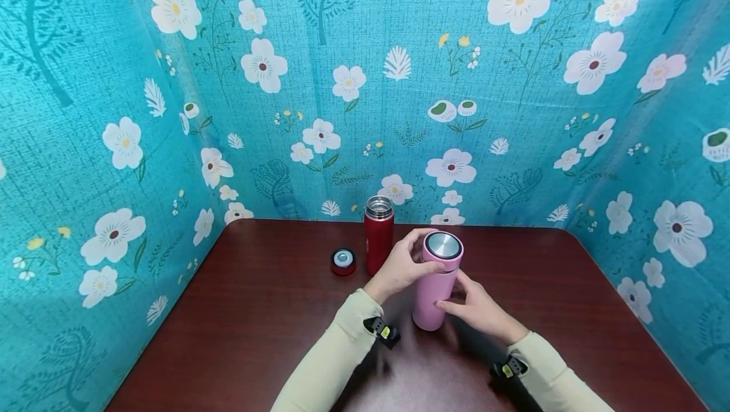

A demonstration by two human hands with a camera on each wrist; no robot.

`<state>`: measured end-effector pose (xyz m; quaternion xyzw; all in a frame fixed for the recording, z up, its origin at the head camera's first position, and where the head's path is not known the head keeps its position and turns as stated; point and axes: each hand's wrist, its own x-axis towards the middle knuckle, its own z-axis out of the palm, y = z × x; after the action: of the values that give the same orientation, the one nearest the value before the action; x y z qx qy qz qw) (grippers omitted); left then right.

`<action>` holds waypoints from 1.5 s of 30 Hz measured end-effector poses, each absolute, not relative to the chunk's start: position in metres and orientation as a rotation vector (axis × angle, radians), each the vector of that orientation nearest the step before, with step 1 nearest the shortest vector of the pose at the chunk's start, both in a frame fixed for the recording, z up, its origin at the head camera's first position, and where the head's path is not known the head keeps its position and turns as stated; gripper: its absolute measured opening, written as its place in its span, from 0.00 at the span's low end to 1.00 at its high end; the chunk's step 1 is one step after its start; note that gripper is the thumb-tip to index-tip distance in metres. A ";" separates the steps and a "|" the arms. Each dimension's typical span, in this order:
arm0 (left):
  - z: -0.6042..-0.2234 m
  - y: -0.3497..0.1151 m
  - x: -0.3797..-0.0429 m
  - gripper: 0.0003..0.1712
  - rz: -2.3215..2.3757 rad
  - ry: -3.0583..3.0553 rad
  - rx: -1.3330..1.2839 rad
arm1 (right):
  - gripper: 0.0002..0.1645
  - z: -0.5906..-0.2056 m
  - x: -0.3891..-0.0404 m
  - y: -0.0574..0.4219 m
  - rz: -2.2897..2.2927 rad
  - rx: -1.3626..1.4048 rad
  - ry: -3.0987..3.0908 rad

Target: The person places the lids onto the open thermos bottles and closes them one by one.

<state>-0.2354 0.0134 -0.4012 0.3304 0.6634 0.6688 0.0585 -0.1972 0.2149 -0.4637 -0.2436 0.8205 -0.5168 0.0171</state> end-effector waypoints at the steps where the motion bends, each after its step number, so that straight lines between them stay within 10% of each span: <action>1: -0.401 0.013 -0.235 0.33 2.024 2.006 1.004 | 0.43 -0.468 -0.199 0.216 -1.613 -0.755 2.546; 45: -0.424 0.014 -0.245 0.33 2.015 2.038 0.992 | 0.44 -0.483 -0.207 0.220 -1.618 -0.729 2.547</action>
<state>-0.2453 0.0139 -0.4237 0.3267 0.6711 0.6633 0.0543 -0.2066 0.2201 -0.4830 -0.2349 0.8203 -0.5210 0.0187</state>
